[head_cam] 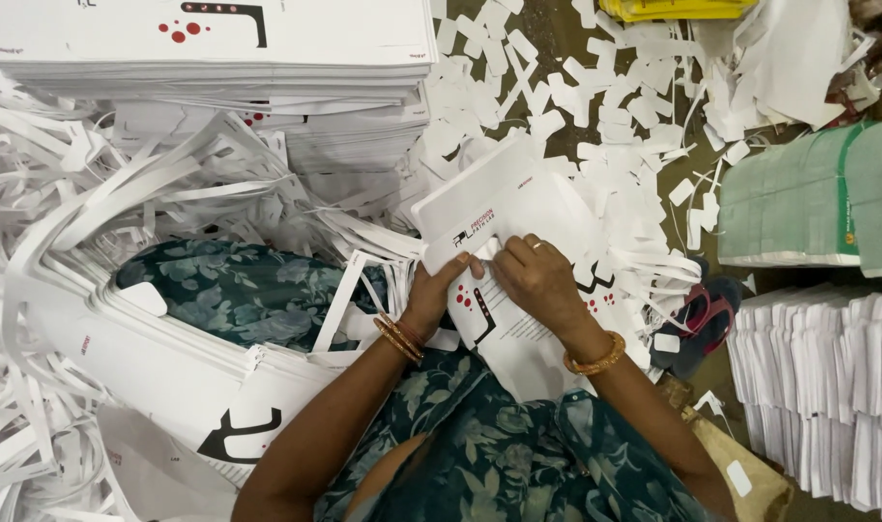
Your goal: Removing paper scrap and excess trimmings from a stack of printed laboratory report folders.
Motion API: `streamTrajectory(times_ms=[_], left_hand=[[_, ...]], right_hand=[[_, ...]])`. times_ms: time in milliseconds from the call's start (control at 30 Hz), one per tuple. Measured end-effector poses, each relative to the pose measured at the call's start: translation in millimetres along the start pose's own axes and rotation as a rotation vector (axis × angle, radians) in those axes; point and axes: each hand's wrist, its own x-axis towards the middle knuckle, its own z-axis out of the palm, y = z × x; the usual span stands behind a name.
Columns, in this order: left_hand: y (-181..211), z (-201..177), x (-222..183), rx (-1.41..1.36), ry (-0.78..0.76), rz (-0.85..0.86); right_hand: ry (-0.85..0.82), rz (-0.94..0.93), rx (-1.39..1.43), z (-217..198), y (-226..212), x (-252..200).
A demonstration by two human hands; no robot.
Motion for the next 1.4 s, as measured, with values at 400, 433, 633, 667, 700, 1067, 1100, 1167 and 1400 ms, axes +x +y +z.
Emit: streamTrajectory(times_ms=[400, 433, 633, 667, 700, 1067, 1100, 1167, 1400], left_hand=[[19, 19, -11, -0.011, -0.029, 0.025], [28, 26, -12, -0.036, -0.05, 0.031], [24, 66, -27, 0.174, -0.143, 0.212], [29, 76, -27, 0.179, -0.148, 0.2], [36, 86, -25, 0.211, -0.227, 0.29], [149, 200, -61, -0.04, -0.836, 0.421], [153, 204, -65, -0.014, -0.851, 0.415], [153, 205, -69, 0.021, -0.899, 0.393], [149, 225, -55, 0.406, -0.81, 0.042]], right_hand=[[0.333, 0.549, 0.065, -73, 60, -66], [0.368, 0.727, 0.132, -76, 66, -78], [-0.445, 1.144, 0.791, -3, 101, -236], [-0.443, 1.157, 0.797, 2, 88, -244], [-0.583, 1.174, 0.909, 7, 79, -246], [-0.349, 0.836, 1.796, 35, 20, -154], [-0.281, 0.767, 1.899, 38, 20, -148], [-0.127, 0.617, 2.093, 42, 20, -141], [0.558, 0.16, 2.32, 28, 49, -160]])
